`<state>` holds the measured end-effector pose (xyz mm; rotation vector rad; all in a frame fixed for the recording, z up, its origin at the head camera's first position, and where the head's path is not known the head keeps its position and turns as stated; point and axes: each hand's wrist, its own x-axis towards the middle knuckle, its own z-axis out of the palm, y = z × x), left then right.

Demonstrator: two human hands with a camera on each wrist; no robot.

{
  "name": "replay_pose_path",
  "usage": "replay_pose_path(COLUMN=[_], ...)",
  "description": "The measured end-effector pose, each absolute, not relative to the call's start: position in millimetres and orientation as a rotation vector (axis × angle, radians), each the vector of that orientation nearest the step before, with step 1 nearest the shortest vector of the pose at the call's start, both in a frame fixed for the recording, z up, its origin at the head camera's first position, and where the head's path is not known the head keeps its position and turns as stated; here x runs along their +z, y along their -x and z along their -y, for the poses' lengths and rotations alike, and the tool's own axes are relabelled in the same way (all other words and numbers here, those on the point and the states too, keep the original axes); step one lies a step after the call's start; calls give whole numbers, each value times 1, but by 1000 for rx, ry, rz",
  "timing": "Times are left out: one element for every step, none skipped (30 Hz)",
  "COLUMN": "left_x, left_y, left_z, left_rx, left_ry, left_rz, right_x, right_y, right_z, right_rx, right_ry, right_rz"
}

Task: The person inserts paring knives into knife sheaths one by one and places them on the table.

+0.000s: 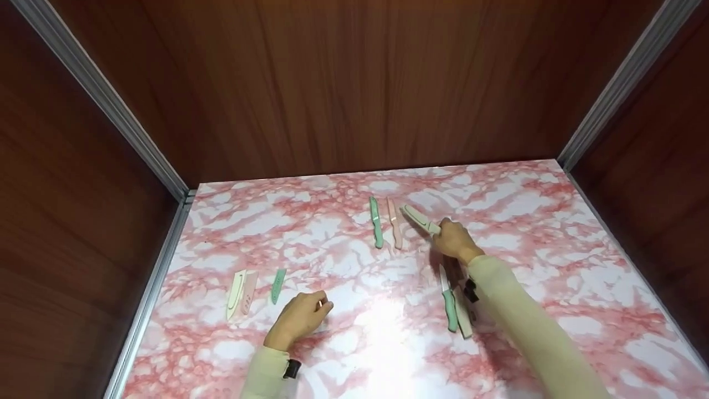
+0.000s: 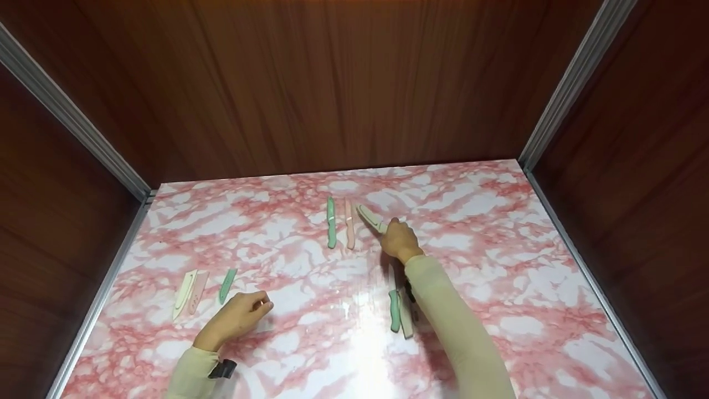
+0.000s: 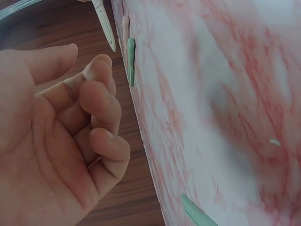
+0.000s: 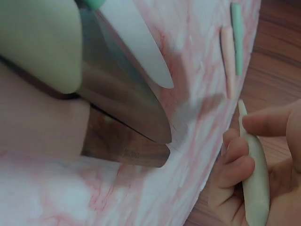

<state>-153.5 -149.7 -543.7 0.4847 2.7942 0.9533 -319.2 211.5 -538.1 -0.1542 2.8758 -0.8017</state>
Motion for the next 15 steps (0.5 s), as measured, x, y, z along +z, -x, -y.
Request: replay_pose_path(left_x=[-544,-544,-543,-543,-542,-542,-541,-540,-539,-539,-539,-538,-538,-538,-538], left_y=[153,153,153,153,153,153,153,153,154,154,154,155,155,155,156], left_z=[150,151,152,152,153,153,154,154,154,154,153,153,152,152,151], left_rx=[950,945,941,940,940,939,939,942,941,941,939,937,935,937,934], left_ry=[-487,-490,-491,-493,-493,-495,-492,-496,-494,-496,-495,-496,-496,-503,-499], left_rz=[-2792,-2793,-2794,-2793,-2793,-2795,-2798,-2800,-2800,-2801,-2800,-2798,-2798,-2794,-2792], right_x=[-539,-539,-539,-540,-540,-540,-541,-541,-542,-543,-544,-545,-546,-547,-549], right_y=[322,325,327,330,332,334,336,338,339,340,341,341,342,342,342], right_z=[-211,-209,-208,-207,-206,-205,-204,-202,-201,-200,-198,-197,-195,-194,-192], right_rx=[-797,-798,-798,-803,-810,-823,-836,-852,-862,-871,-874,-876,-874,-867,-847], right_ry=[135,114,88,68,55,43,30,17,4,-4,-16,-32,-47,-60,-67], right_rz=[-2878,-2878,-2879,-2879,-2879,-2875,-2872,-2867,-2860,-2852,-2849,-2847,-2847,-2849,-2856])
